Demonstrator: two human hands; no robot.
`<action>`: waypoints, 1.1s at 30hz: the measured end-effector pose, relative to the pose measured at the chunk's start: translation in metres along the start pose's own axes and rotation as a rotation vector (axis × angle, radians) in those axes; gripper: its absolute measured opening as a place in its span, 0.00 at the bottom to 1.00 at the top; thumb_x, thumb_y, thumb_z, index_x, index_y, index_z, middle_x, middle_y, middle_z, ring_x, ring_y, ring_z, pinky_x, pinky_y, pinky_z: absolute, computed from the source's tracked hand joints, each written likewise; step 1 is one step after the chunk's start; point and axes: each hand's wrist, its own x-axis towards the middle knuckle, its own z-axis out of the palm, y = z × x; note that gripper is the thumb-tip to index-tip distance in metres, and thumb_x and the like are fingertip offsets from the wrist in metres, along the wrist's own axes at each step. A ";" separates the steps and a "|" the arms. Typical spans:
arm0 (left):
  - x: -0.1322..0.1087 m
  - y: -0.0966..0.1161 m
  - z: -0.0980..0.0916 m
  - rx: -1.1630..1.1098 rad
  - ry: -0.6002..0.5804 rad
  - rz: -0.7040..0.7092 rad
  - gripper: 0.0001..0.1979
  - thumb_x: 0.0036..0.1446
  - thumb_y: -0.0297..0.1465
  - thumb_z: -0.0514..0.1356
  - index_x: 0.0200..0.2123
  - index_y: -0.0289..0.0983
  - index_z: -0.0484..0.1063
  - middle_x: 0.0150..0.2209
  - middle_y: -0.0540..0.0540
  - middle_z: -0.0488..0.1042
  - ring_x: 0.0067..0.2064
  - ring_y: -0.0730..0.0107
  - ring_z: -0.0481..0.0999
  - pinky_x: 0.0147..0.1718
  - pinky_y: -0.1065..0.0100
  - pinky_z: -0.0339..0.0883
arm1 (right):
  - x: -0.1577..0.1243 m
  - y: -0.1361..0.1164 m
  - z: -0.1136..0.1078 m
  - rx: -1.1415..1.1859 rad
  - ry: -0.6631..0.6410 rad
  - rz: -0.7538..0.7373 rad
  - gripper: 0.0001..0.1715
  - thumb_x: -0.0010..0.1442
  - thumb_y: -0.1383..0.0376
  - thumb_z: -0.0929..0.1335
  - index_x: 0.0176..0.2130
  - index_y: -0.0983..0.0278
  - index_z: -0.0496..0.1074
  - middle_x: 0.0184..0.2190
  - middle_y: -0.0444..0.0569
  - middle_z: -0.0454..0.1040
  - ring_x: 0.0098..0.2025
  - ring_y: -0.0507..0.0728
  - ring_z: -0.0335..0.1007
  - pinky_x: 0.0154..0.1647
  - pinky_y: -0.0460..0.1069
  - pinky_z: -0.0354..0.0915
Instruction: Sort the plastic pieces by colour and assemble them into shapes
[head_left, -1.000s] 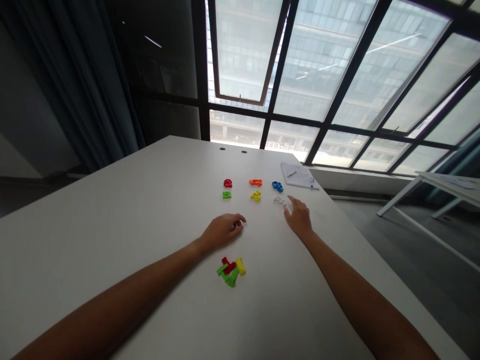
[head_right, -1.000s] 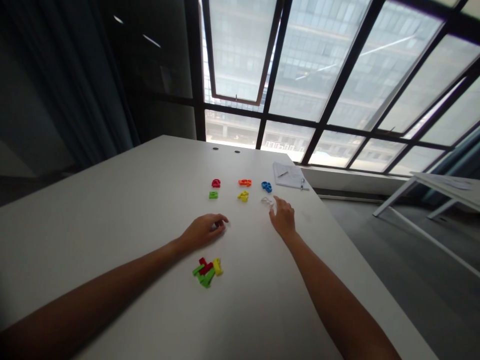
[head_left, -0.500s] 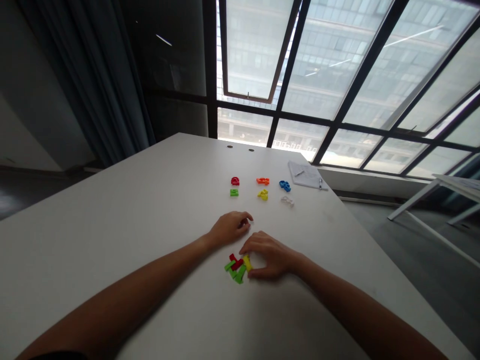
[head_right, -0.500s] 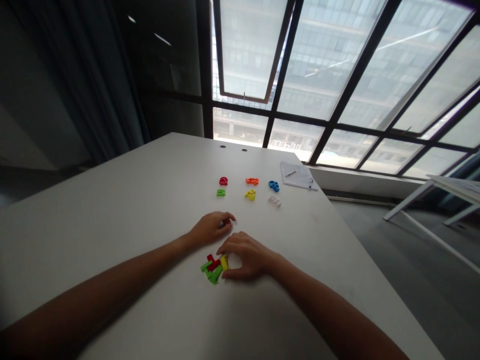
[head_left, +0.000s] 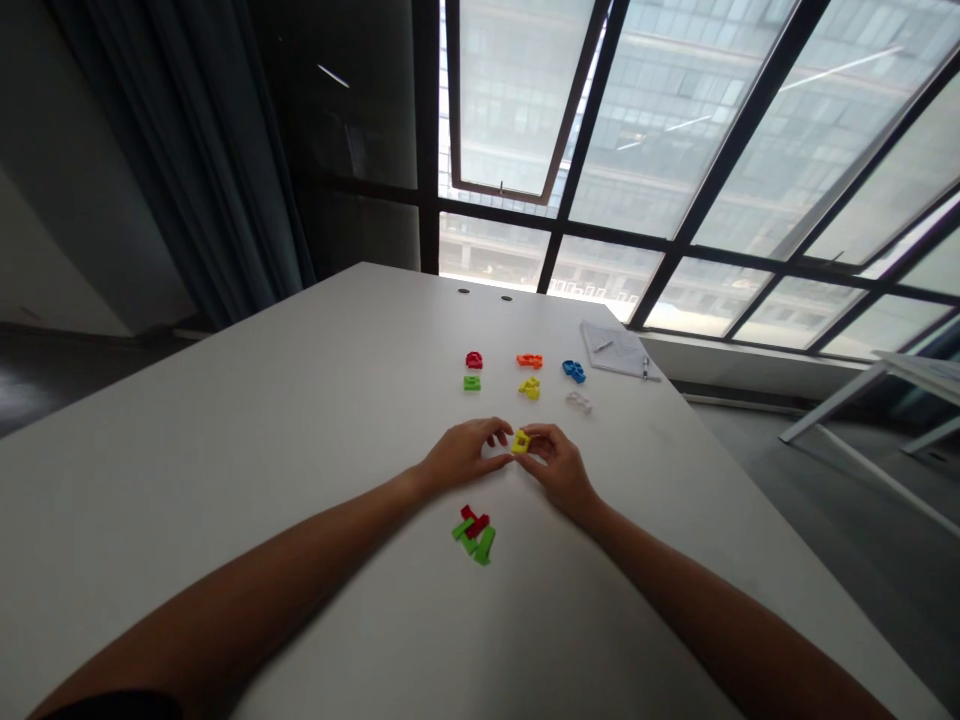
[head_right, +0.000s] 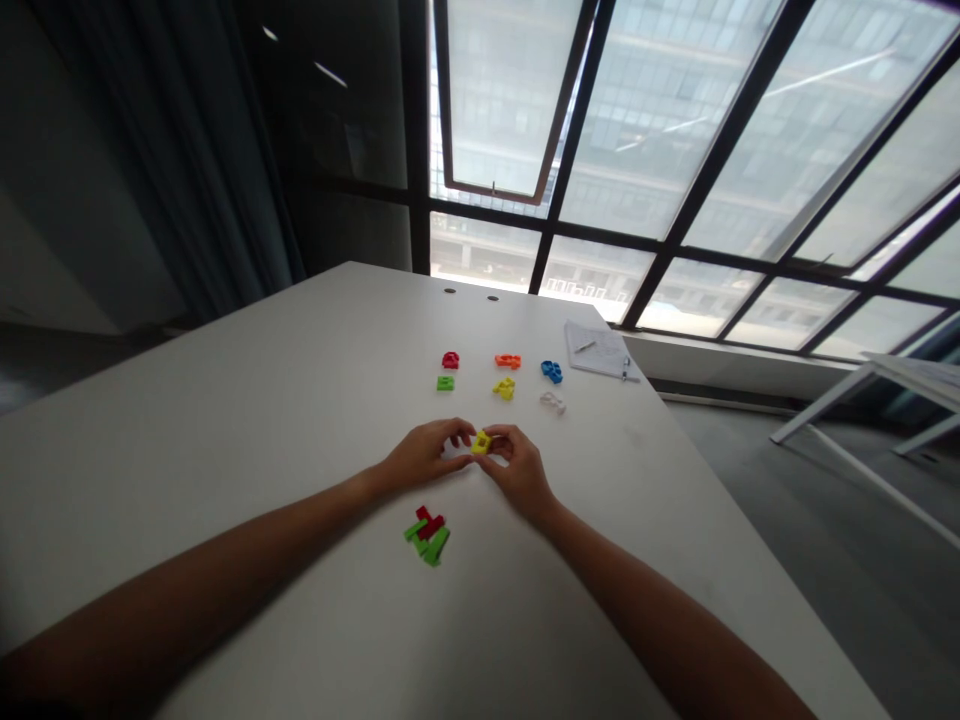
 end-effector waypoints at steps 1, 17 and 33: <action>0.000 0.000 0.000 -0.011 0.003 0.003 0.17 0.61 0.44 0.65 0.49 0.42 0.73 0.43 0.49 0.79 0.40 0.67 0.77 0.38 0.68 0.69 | 0.000 0.000 0.000 0.019 0.006 -0.008 0.25 0.56 0.53 0.79 0.47 0.60 0.71 0.48 0.52 0.75 0.47 0.60 0.77 0.51 0.55 0.75; 0.001 -0.008 0.001 0.041 0.002 -0.034 0.12 0.66 0.40 0.59 0.47 0.42 0.77 0.43 0.48 0.80 0.41 0.67 0.78 0.42 0.67 0.70 | 0.006 -0.006 -0.011 -0.442 -0.036 -0.197 0.13 0.62 0.61 0.72 0.46 0.62 0.72 0.46 0.53 0.77 0.47 0.61 0.74 0.47 0.57 0.72; 0.003 -0.004 0.002 0.143 -0.008 -0.079 0.10 0.64 0.33 0.57 0.43 0.42 0.78 0.38 0.48 0.79 0.39 0.65 0.76 0.41 0.67 0.67 | 0.004 0.000 -0.021 -0.858 -0.100 -0.192 0.11 0.65 0.64 0.69 0.47 0.63 0.75 0.37 0.51 0.79 0.33 0.57 0.72 0.42 0.52 0.69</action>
